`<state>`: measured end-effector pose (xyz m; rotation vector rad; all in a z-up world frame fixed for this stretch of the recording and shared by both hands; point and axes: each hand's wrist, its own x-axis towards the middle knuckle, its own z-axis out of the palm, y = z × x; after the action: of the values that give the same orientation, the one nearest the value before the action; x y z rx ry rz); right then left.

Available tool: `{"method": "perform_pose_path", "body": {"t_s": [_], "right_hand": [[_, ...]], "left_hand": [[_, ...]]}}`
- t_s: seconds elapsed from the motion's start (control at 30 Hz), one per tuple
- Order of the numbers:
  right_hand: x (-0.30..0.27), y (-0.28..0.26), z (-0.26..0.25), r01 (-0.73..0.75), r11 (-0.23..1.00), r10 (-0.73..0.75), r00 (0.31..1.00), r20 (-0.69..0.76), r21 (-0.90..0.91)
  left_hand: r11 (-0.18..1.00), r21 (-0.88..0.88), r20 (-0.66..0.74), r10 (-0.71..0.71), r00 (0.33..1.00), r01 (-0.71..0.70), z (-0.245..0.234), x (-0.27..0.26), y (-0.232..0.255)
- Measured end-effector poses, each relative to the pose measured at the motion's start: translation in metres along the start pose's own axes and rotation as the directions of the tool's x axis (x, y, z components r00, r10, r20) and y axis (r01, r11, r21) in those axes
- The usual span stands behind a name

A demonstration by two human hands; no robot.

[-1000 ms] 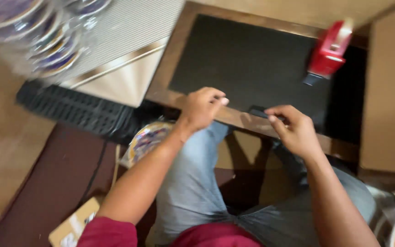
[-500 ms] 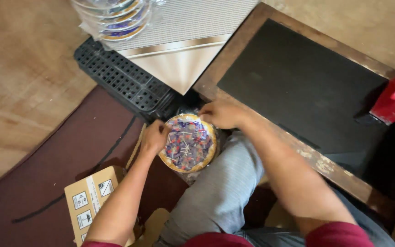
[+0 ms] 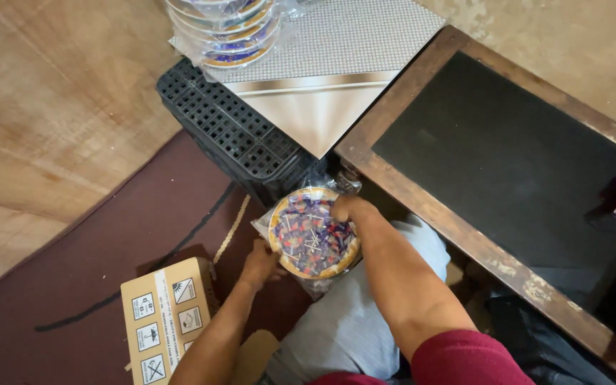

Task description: The person places ceramic plates into plastic bags and seals the bags using tape from a dispenser.

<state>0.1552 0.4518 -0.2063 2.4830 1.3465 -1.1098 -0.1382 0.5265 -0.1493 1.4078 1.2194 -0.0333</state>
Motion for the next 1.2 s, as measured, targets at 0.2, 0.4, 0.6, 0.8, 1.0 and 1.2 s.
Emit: {"method": "perform_pose_path", "body": {"t_s": [0.2, 0.4, 0.6, 0.8, 1.0, 1.2], "right_hand": [[-0.102, -0.041, -0.055, 0.024, 0.997, -0.018, 0.996, 0.086, -0.071], [-0.134, -0.049, -0.062, 0.285, 0.952, -0.279, 0.958, -0.068, 0.11], [-0.145, -0.056, -0.076, 0.068, 0.602, -0.184, 0.981, 0.055, 0.796], [-0.199, -0.014, -0.099, 0.231, 0.443, -0.159, 0.971, -0.178, 0.866], [-0.24, 0.054, -0.121, 0.449, 0.366, 0.116, 0.847, -0.519, 0.815], [-0.277, 0.112, -0.119, 0.283, 0.579, 0.481, 0.639, -0.6, 0.765]], "left_hand": [[0.993, -0.107, -0.038, -0.046, 0.998, 0.041, -0.008, 0.005, -0.006], [0.993, -0.116, -0.033, 0.026, 0.999, -0.029, -0.066, -0.047, 0.026], [0.903, -0.403, -0.018, 0.157, 0.987, -0.151, -0.12, -0.008, -0.01], [0.832, -0.409, 0.021, 0.42, 0.907, -0.375, -0.104, -0.03, 0.056], [0.725, -0.571, 0.097, 0.527, 0.844, -0.386, -0.02, 0.001, 0.142], [0.618, -0.586, 0.094, 0.694, 0.714, -0.523, 0.092, 0.024, 0.212]]}}
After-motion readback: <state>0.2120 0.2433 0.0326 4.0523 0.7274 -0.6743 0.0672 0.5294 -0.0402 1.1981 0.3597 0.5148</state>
